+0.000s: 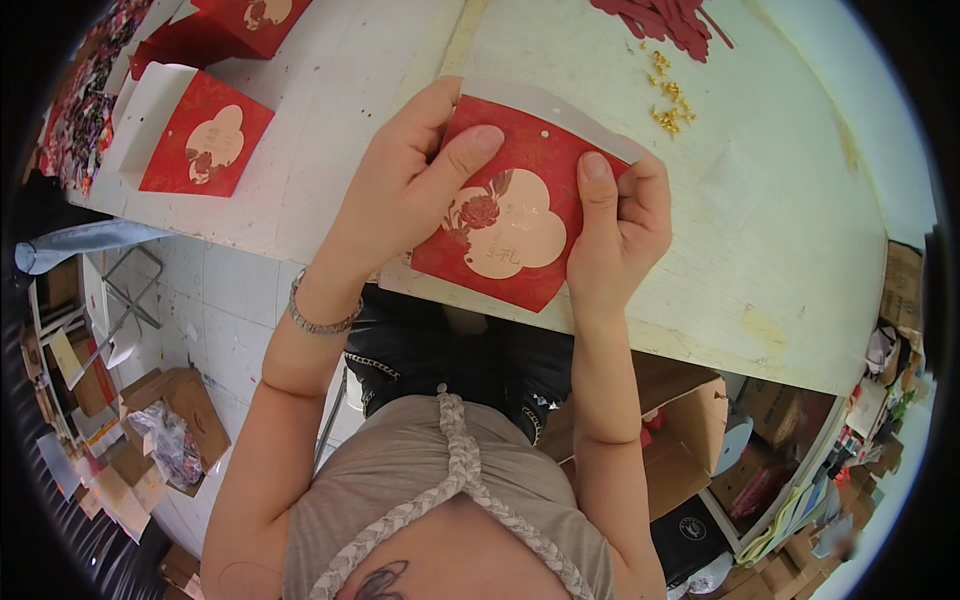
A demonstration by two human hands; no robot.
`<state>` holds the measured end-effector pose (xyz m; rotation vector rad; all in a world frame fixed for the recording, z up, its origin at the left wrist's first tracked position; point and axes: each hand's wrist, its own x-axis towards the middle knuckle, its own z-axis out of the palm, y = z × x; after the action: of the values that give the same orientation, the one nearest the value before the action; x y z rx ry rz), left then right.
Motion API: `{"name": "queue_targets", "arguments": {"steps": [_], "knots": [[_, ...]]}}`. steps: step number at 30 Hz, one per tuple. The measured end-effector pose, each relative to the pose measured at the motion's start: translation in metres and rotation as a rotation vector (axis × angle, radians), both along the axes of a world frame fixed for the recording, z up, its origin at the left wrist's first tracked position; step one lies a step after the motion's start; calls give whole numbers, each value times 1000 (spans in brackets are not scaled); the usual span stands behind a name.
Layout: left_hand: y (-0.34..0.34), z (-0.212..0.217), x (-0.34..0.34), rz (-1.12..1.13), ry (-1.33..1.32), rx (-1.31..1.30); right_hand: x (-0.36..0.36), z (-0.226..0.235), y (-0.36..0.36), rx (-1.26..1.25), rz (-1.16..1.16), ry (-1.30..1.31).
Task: The person assembles small red paper boxes by folding flaps and inserting a gold decorative piece into each. The person places each completed box into a cardboard container. The workspace contains stacks of red paper pieces and gold decorations.
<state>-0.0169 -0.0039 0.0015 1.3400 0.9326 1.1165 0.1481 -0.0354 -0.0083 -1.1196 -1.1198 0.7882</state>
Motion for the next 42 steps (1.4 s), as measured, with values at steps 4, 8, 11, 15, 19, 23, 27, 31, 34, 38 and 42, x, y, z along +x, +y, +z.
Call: {"name": "queue_targets", "arguments": {"steps": [4,8,11,15,19,23,27,31,34,38,42], "knots": [[-4,2,6,43,-195,-24,-4,11,8,-33,114,151],[-2,5,12,83,-172,-33,0,10,15,-34,166,205],[2,10,11,7,-156,-87,6,0,13,51,143,149],[7,4,13,-27,-225,-111,7,-6,13,92,118,167],[14,4,10,-54,-111,123,7,-12,15,200,126,163],[16,1,6,-81,-120,99,6,-15,13,216,79,147],[10,13,10,-35,-105,36,4,-14,10,252,113,107],[6,22,8,-44,81,-48,7,-15,11,302,204,88],[3,23,5,37,232,31,8,-7,13,236,276,150],[0,17,-6,1,16,141,-1,32,-12,-111,174,8],[11,12,-14,-197,-234,-89,17,29,-14,54,160,-379]]}}
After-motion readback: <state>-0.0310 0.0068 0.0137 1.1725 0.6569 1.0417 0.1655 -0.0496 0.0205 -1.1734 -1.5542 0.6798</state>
